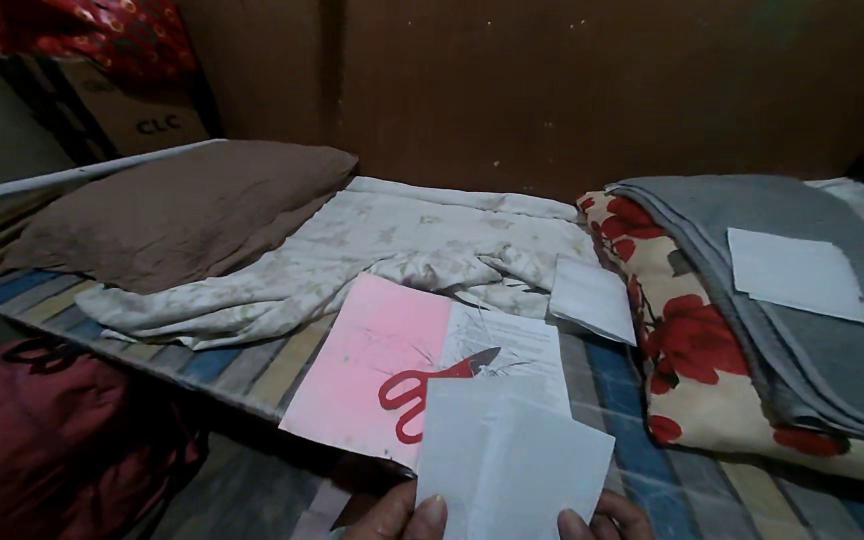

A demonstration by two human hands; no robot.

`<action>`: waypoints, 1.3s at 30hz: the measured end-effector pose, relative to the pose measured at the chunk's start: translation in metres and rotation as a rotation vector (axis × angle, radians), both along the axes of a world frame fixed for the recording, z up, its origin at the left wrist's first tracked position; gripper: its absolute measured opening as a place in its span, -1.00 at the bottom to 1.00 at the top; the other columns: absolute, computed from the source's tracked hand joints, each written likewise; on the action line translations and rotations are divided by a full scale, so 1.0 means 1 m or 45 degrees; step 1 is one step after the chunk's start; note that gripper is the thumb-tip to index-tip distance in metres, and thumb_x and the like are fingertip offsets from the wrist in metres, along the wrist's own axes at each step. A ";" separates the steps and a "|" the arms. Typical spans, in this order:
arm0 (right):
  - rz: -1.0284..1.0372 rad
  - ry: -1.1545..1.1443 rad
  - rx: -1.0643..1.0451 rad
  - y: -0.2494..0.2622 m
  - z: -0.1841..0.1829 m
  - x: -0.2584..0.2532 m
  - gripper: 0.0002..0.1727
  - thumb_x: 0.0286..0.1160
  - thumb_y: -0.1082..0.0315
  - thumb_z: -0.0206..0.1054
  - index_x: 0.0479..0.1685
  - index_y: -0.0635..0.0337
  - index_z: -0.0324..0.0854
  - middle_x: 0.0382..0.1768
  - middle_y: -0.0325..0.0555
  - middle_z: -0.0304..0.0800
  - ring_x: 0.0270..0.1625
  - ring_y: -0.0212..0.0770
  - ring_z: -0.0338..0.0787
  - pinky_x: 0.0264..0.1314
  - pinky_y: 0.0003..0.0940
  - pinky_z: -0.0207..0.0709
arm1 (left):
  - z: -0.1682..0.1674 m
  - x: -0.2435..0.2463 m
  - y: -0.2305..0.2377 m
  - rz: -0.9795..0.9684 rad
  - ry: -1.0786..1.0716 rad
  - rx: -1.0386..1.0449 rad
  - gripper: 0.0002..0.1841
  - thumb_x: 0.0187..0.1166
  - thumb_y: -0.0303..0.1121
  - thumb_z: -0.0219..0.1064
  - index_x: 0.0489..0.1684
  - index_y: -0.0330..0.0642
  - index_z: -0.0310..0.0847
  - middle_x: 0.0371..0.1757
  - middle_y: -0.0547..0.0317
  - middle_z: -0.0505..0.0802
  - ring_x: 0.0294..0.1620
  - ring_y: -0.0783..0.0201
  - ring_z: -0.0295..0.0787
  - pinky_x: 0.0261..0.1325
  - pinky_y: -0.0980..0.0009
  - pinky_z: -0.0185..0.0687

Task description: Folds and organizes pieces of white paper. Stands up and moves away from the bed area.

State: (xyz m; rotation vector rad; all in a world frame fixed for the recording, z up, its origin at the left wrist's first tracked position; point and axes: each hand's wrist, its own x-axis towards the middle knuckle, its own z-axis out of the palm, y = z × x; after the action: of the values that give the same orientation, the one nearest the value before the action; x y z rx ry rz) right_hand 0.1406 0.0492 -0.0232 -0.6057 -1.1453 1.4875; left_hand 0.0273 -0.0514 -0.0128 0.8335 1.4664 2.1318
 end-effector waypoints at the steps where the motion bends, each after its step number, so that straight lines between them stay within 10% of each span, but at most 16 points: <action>1: -0.006 -0.004 -0.024 0.000 -0.001 0.001 -0.63 0.42 0.78 0.10 -0.06 0.05 0.40 -0.33 -0.55 0.88 -0.25 -0.58 0.86 -0.09 -0.55 0.78 | 0.001 0.000 0.000 0.007 -0.022 0.006 -0.72 0.65 -0.61 0.12 -0.18 -0.11 0.78 -0.33 0.58 0.90 -0.28 0.66 0.82 -0.11 0.57 0.77; 12: 0.037 0.028 0.011 0.008 0.000 0.017 -0.59 0.44 0.76 0.10 0.04 0.03 0.56 -0.14 -0.57 0.92 -0.06 -0.60 0.86 0.07 -0.57 0.75 | 0.001 0.002 0.005 -0.037 -0.175 -0.025 -0.65 0.67 -0.63 0.06 -0.18 -0.02 0.78 -0.34 0.55 0.93 -0.29 0.62 0.86 -0.11 0.56 0.80; 18: -0.355 0.188 -0.156 0.057 0.013 0.057 -0.62 0.61 0.76 -0.16 0.12 0.11 0.36 -0.22 -0.53 0.84 -0.17 -0.56 0.88 -0.04 -0.53 0.83 | -0.005 -0.017 0.009 0.026 -0.106 -0.141 -0.65 0.67 -0.65 0.02 -0.21 -0.06 0.74 -0.40 0.56 0.91 -0.37 0.63 0.84 -0.20 0.59 0.80; 23: -0.770 0.012 0.127 0.090 0.017 0.097 -0.67 0.57 0.73 -0.01 0.07 0.09 0.39 -0.32 -0.68 0.76 -0.37 -0.72 0.75 -0.26 -0.75 0.70 | -0.016 -0.029 0.023 -0.055 0.063 -0.420 -0.81 0.65 -0.58 0.13 -0.20 -0.22 0.69 -0.46 0.53 0.85 -0.42 0.62 0.80 -0.25 0.56 0.79; 28: -0.859 -0.568 0.332 0.105 -0.020 0.103 -0.69 0.53 0.60 0.21 0.15 0.72 0.45 -0.19 -0.22 0.69 -0.18 -0.76 0.66 -0.05 -0.77 0.59 | -0.009 -0.025 0.065 -0.177 0.164 -0.570 -0.83 0.66 -0.48 0.19 -0.17 -0.31 0.73 -0.42 0.36 0.82 -0.39 0.55 0.78 -0.21 0.50 0.76; 31: -0.926 -0.574 0.238 0.106 -0.026 0.093 -0.77 0.55 0.60 0.21 0.03 0.66 0.48 -0.28 -0.25 0.65 -0.26 -0.79 0.64 -0.13 -0.81 0.57 | -0.014 -0.019 0.103 -0.220 0.268 -0.561 -0.80 0.67 -0.41 0.21 -0.21 -0.29 0.76 -0.44 0.32 0.80 -0.40 0.55 0.75 -0.23 0.51 0.72; 39: -0.873 -0.593 0.259 0.109 -0.022 0.102 -0.68 0.54 0.60 0.20 0.14 0.77 0.43 -0.21 -0.14 0.71 -0.20 -0.78 0.67 -0.06 -0.78 0.60 | -0.009 0.002 0.146 -0.190 1.026 -0.754 -0.56 0.65 -0.39 0.28 0.39 -0.56 0.58 0.13 -0.35 0.83 0.16 -0.24 0.81 0.31 -0.09 0.63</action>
State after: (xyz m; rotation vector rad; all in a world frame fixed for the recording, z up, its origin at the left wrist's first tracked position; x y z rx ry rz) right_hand 0.2430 0.1580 -0.0453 -1.1042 -1.2433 0.6498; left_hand 0.0288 0.0950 -0.0215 1.5673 2.1579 1.1411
